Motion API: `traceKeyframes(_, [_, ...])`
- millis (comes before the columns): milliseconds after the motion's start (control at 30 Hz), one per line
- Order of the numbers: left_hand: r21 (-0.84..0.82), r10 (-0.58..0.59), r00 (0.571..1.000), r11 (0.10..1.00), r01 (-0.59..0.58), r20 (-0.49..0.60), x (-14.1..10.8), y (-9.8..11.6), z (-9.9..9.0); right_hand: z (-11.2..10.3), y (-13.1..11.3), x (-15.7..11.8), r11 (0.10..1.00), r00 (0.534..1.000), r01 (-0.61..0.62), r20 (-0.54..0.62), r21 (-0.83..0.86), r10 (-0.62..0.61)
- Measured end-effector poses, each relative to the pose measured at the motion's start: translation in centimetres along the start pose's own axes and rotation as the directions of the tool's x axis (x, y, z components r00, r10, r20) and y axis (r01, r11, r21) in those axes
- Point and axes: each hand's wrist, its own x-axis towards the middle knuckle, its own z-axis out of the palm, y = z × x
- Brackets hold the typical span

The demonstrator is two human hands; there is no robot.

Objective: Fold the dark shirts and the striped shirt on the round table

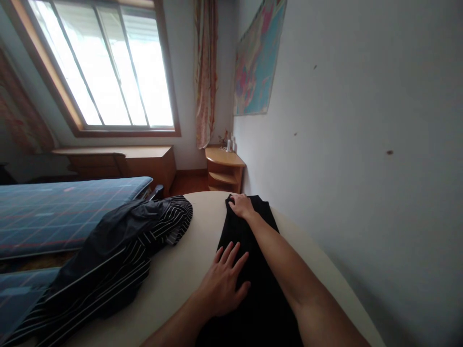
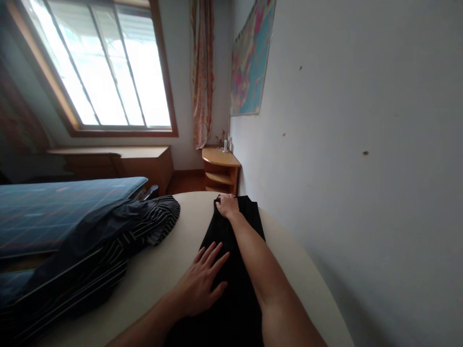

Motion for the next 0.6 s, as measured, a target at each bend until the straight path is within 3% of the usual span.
traceKeyframes(200, [-0.04, -0.014, 1.0, 0.999, 0.015, 0.014, 0.1, 0.1, -0.1, 1.7, -1.3, 2.6, 0.994, 0.994, -0.098, 0.038, -0.039, 0.099])
traceKeyframes(333, [-0.054, -0.018, 1.0, 0.998, 0.019, 0.016, 0.1, 0.0, 0.0, 2.0, -1.1, 3.5, 0.984, 0.984, -0.176, -0.003, -0.027, 0.176])
traceKeyframes(600, [-0.015, -0.011, 1.0, 1.0, 0.012, 0.016, 0.1, -0.2, 0.2, 1.1, 1.5, 2.1, 0.986, 0.981, -0.167, -0.097, 0.017, 0.168])
